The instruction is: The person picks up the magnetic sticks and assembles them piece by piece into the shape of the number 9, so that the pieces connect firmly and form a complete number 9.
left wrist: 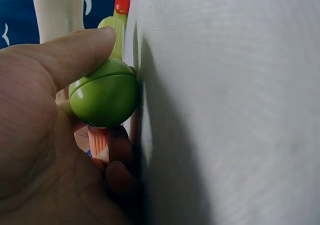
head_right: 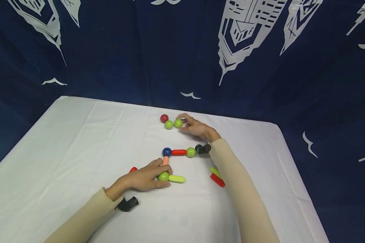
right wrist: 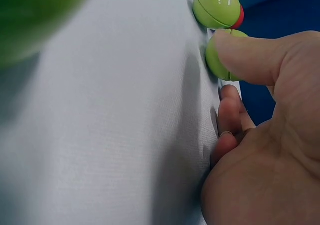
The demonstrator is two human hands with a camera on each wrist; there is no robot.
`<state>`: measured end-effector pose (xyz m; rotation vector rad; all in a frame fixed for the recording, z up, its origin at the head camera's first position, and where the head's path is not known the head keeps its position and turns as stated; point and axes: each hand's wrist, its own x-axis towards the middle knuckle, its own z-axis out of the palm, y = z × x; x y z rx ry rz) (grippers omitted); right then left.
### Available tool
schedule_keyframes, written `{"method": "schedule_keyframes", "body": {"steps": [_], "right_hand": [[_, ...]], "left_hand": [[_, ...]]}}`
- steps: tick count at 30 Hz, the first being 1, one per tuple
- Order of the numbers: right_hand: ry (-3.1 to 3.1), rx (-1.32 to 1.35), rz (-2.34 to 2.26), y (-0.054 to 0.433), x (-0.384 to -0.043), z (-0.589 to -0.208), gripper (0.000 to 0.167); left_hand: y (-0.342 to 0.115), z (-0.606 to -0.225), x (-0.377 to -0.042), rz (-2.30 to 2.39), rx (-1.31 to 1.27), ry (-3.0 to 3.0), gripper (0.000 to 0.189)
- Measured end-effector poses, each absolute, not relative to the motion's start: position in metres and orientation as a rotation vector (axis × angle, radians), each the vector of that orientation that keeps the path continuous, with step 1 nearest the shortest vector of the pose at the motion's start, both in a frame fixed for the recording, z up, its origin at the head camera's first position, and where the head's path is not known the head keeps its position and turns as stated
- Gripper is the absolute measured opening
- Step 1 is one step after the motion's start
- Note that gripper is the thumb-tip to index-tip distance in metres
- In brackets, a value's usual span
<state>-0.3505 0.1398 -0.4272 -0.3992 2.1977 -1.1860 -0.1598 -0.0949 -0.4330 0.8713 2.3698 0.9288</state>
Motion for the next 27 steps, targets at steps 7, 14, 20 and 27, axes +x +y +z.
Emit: {"method": "schedule_keyframes", "body": {"steps": [7,14,20,27], "right_hand": [[2.212,-0.421,-1.185,0.140,-0.349,-0.426,0.045],[2.208,-0.401,-1.223,0.142,-0.349,-0.425,0.046],[2.237,-0.442,-1.180,0.149,-0.348,-0.425,0.053],[2.317,-0.509,-1.098,0.152,-0.345,-0.421,0.050]], "left_hand": [[-0.095,-0.432,-0.159,0.932,0.869,2.374,0.016],[-0.095,-0.431,-0.159,0.923,0.868,2.381,0.016],[-0.094,-0.430,-0.159,0.912,0.867,2.384,0.017],[-0.095,-0.431,-0.158,0.915,0.853,2.385,0.017]]}}
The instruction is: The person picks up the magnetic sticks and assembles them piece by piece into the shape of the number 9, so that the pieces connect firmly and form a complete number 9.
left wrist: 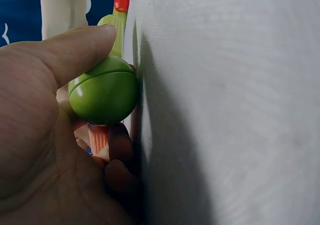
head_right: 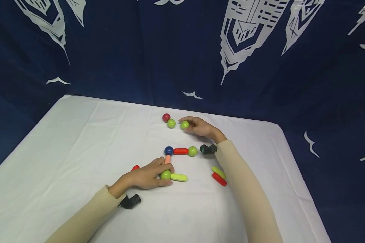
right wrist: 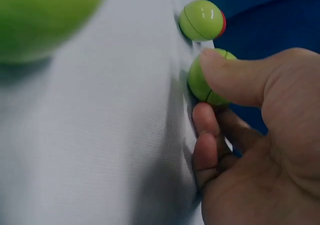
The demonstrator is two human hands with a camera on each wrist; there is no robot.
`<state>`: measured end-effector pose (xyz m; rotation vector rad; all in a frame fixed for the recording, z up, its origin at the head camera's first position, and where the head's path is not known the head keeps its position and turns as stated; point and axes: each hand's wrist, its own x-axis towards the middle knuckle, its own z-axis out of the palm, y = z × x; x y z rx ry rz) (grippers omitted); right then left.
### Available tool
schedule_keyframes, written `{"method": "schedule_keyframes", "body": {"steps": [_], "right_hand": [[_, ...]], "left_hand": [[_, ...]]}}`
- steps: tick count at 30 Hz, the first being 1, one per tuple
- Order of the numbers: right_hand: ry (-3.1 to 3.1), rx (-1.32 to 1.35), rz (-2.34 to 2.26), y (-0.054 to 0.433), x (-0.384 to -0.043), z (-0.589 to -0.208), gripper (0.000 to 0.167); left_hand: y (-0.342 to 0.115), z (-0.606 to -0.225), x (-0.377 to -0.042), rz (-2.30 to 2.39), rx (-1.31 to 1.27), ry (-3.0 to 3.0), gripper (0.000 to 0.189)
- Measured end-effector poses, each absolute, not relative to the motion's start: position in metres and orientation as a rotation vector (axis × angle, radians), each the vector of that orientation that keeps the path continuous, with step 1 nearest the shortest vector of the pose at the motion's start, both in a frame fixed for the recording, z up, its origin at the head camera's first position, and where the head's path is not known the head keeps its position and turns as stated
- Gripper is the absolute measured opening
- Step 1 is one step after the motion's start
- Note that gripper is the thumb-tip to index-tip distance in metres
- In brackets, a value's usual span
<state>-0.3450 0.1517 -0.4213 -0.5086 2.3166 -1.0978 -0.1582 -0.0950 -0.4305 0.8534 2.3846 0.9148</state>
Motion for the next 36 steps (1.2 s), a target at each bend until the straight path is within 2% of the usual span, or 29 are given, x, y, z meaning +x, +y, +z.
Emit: {"method": "schedule_keyframes", "body": {"steps": [3,9,17,27,36], "right_hand": [[2.366,-0.502,-1.120,0.154,-0.339,-0.416,0.041],[2.467,-0.475,-1.207,0.166,-0.326,-0.398,0.044],[2.473,-0.612,-1.324,0.171,-0.302,-0.379,0.040],[2.442,-0.581,-1.356,0.178,-0.269,-0.380,0.042],[2.467,-0.752,-1.233,0.192,-0.233,-0.382,0.042]], "left_hand": [[-0.095,-0.430,-0.158,0.915,0.849,2.381,0.016],[-0.094,-0.431,-0.159,0.911,0.849,2.371,0.017],[-0.095,-0.430,-0.160,0.921,0.839,2.370,0.016],[-0.094,-0.432,-0.160,0.920,0.820,2.369,0.016],[-0.093,-0.432,-0.160,0.924,0.832,2.371,0.015]]}}
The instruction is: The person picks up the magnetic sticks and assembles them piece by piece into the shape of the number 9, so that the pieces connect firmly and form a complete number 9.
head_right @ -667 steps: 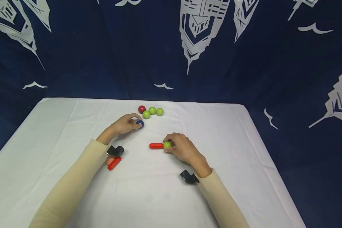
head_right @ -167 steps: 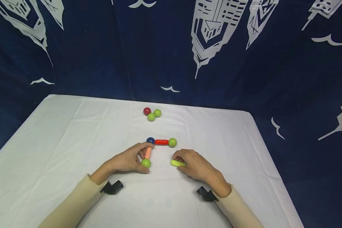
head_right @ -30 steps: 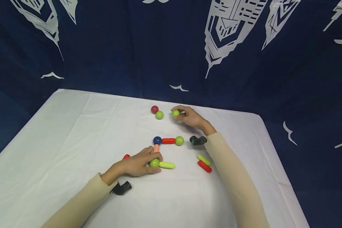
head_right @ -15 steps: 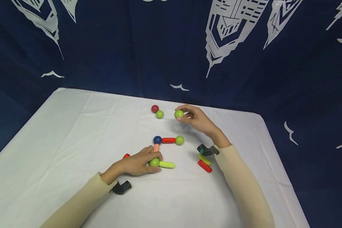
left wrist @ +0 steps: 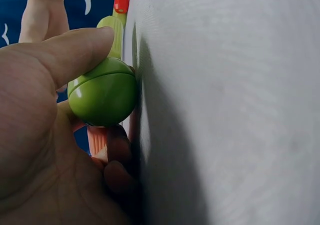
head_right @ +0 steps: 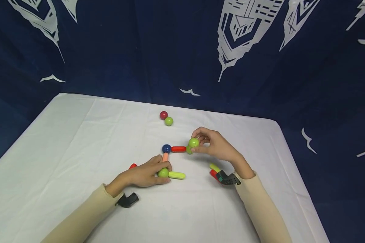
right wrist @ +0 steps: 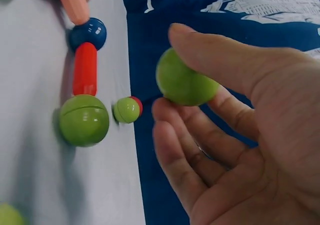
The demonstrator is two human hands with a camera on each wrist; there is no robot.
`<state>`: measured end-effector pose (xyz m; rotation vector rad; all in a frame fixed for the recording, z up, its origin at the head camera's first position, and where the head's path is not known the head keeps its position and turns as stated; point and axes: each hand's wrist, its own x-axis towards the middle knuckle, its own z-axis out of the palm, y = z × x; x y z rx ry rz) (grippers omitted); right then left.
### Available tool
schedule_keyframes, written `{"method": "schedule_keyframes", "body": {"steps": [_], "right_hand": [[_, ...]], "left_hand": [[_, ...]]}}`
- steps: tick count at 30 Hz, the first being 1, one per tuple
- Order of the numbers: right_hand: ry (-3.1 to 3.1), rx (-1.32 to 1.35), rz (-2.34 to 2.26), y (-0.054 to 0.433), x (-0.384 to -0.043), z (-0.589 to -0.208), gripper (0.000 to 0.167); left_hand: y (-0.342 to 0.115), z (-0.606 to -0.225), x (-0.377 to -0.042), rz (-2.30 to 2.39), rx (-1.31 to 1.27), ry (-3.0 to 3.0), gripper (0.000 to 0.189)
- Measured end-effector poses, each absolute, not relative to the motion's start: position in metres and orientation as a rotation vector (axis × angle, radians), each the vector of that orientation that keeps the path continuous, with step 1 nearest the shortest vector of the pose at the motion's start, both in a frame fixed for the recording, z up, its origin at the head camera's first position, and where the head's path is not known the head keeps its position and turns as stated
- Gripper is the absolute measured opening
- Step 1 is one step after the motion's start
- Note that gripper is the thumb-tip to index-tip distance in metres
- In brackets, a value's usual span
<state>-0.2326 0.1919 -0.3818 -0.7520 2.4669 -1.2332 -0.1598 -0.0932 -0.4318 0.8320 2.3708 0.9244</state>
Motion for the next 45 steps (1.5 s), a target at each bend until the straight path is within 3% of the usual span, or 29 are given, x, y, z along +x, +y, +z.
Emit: {"method": "schedule_keyframes", "body": {"steps": [22,34,45], "right_hand": [[2.320,-0.943,-0.796,0.188,-0.198,-0.393,0.035],[2.268,-0.966,-0.847,0.186,-0.198,-0.392,0.036],[2.376,-0.869,-0.879,0.218,-0.195,-0.383,0.038]], "left_hand": [[-0.092,-0.431,-0.163,0.959,0.857,2.401,0.015],[-0.091,-0.435,-0.163,0.986,0.845,2.392,0.015],[-0.091,-0.434,-0.160,0.967,0.806,2.387,0.013]]}}
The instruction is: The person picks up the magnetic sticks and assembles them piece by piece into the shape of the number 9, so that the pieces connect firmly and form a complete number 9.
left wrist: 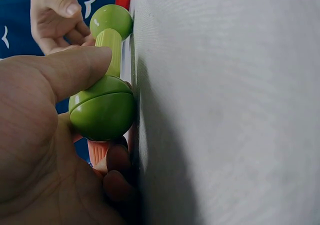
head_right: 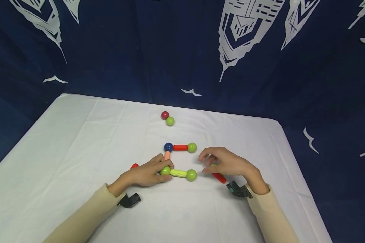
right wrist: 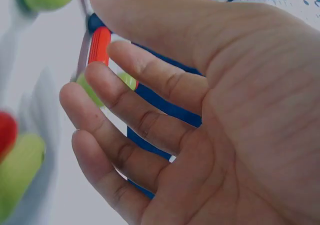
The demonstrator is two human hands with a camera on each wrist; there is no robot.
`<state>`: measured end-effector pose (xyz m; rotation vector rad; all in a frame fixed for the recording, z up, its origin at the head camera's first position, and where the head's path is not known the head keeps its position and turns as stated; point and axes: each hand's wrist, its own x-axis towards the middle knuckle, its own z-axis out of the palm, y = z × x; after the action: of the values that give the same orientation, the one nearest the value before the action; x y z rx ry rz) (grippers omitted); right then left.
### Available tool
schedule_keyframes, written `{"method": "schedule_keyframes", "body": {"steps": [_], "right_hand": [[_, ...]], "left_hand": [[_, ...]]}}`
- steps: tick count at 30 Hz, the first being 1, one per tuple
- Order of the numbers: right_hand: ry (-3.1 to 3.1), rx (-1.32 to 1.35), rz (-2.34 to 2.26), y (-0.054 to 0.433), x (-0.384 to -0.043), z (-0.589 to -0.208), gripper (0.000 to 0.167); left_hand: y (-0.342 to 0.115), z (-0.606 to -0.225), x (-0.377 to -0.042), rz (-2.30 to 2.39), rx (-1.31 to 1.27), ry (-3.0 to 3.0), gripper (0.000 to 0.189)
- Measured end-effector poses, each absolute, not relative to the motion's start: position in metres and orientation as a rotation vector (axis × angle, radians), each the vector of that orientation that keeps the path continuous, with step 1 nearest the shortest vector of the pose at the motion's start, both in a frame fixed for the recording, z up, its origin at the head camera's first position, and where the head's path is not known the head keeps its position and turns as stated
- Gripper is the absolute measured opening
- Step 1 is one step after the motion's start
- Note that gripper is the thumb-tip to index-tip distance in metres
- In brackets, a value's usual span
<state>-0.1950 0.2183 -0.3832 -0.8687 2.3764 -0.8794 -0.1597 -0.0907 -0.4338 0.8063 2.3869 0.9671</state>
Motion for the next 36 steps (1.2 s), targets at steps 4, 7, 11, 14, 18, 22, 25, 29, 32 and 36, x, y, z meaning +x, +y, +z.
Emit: {"method": "schedule_keyframes", "body": {"steps": [4,7,11,14,18,22,25,29,32,36], "right_hand": [[2.411,-0.877,-0.886,0.233,-0.194,-0.387,0.033],[2.437,-0.875,-0.890,0.242,-0.193,-0.391,0.030],[2.452,-0.855,-0.899,0.250,-0.194,-0.393,0.028],[2.442,-0.830,-0.905,0.255,-0.193,-0.394,0.031],[2.401,-0.794,-0.906,0.257,-0.193,-0.395,0.035],[2.390,-0.772,-0.867,0.256,-0.195,-0.395,0.035],[2.419,-0.762,-0.820,0.256,-0.196,-0.395,0.036],[2.467,-0.749,-0.772,0.256,-0.197,-0.398,0.034],[2.486,-0.738,-0.775,0.254,-0.197,-0.401,0.031],[2.496,-0.757,-0.807,0.249,-0.196,-0.406,0.030]], "left_hand": [[-0.091,-0.433,-0.159,0.971,0.802,2.388,0.013],[-0.091,-0.433,-0.159,0.986,0.798,2.378,0.013],[-0.092,-0.434,-0.160,0.991,0.790,2.364,0.012],[-0.092,-0.435,-0.159,0.988,0.796,2.362,0.013],[-0.092,-0.434,-0.159,0.990,0.810,2.367,0.014],[-0.093,-0.433,-0.160,0.979,0.806,2.380,0.014],[-0.093,-0.433,-0.160,0.978,0.812,2.380,0.014],[-0.093,-0.433,-0.161,0.986,0.828,2.376,0.014],[-0.094,-0.433,-0.160,0.986,0.833,2.378,0.015],[-0.093,-0.433,-0.159,0.996,0.821,2.373,0.014]]}}
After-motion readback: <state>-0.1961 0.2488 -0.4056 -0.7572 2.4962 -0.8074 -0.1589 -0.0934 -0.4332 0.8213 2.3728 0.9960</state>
